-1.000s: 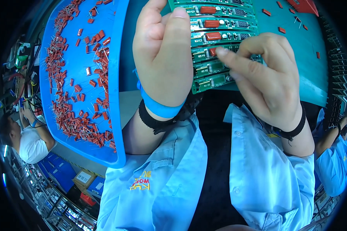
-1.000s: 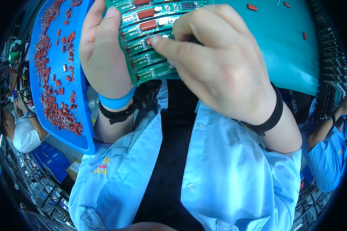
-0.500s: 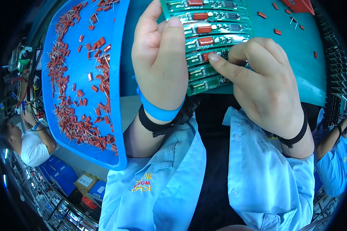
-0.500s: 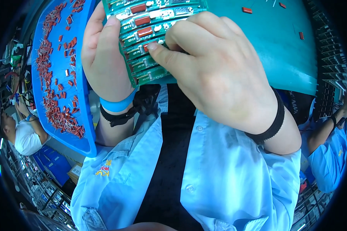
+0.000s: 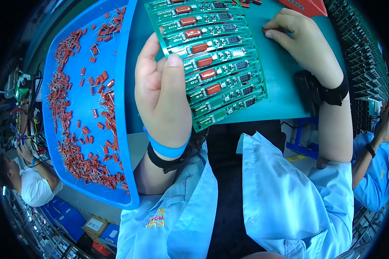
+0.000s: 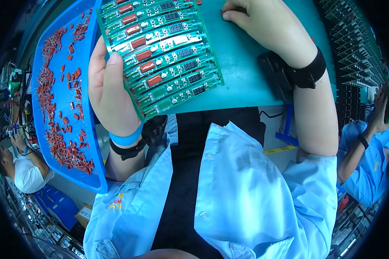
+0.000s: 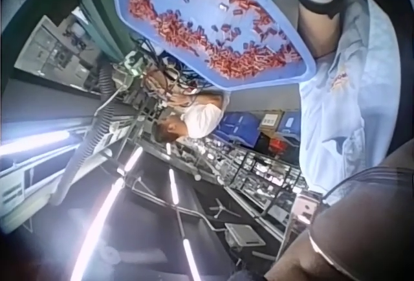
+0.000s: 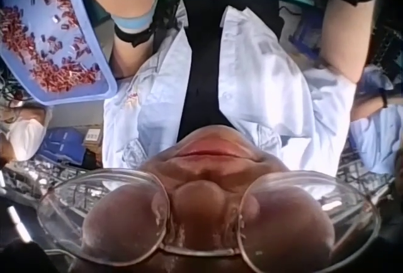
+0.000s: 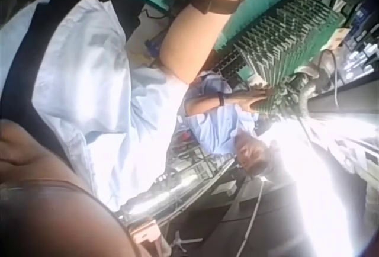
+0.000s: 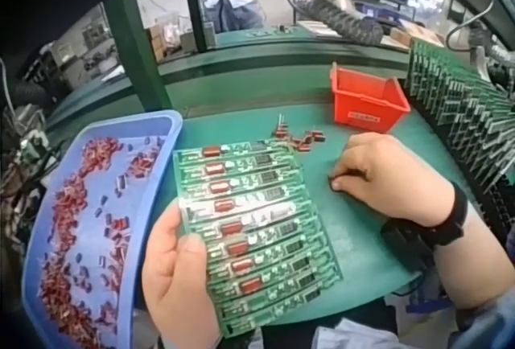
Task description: The person picks up red components from a tray and inserts them one at a time into a circuit board by hand. After filling the board, the person sets it aside on a stack and picks up a new circuit board to repeat the process.
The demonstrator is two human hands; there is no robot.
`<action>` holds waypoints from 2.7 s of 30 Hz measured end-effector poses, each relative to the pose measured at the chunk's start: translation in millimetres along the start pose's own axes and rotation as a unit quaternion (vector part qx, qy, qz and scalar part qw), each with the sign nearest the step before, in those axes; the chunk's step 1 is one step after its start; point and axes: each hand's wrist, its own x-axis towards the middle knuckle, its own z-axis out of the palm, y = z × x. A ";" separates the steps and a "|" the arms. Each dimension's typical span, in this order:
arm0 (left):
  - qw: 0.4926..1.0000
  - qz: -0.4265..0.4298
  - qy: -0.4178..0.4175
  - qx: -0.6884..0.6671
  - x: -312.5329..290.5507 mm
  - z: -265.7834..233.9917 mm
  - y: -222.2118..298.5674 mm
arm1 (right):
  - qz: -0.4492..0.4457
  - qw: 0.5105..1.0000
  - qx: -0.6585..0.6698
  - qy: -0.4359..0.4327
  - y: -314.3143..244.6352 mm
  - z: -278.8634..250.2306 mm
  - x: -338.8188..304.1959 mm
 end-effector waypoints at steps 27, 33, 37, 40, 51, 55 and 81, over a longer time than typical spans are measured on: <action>1.000 0.006 -0.010 -0.006 -1.2 -1.2 0.9 | 0.204 0.946 0.231 0.098 -34.9 -3.8 0.2; 0.999 0.000 -0.020 -0.026 0.0 -3.3 -1.2 | 0.106 0.964 0.178 0.169 -18.9 7.8 -2.0; 1.000 -0.001 -0.019 -0.018 -0.3 -3.1 -0.6 | 0.115 0.968 0.171 0.147 -20.3 2.3 -3.7; 1.000 -0.001 -0.016 -0.012 -0.3 -3.4 -0.5 | 0.117 0.971 0.161 0.131 -19.3 2.0 -5.0; 1.000 -0.001 -0.019 -0.017 -0.1 -3.5 -2.3 | 0.233 0.913 0.297 0.156 -27.8 1.2 -2.6; 1.000 0.002 -0.002 -0.007 -0.5 -3.8 -2.6 | 0.227 0.956 0.175 0.064 -20.3 -3.2 -6.5; 1.000 0.004 -0.008 -0.023 -1.2 -5.7 -2.9 | -0.020 0.920 0.319 0.227 -29.7 9.4 6.2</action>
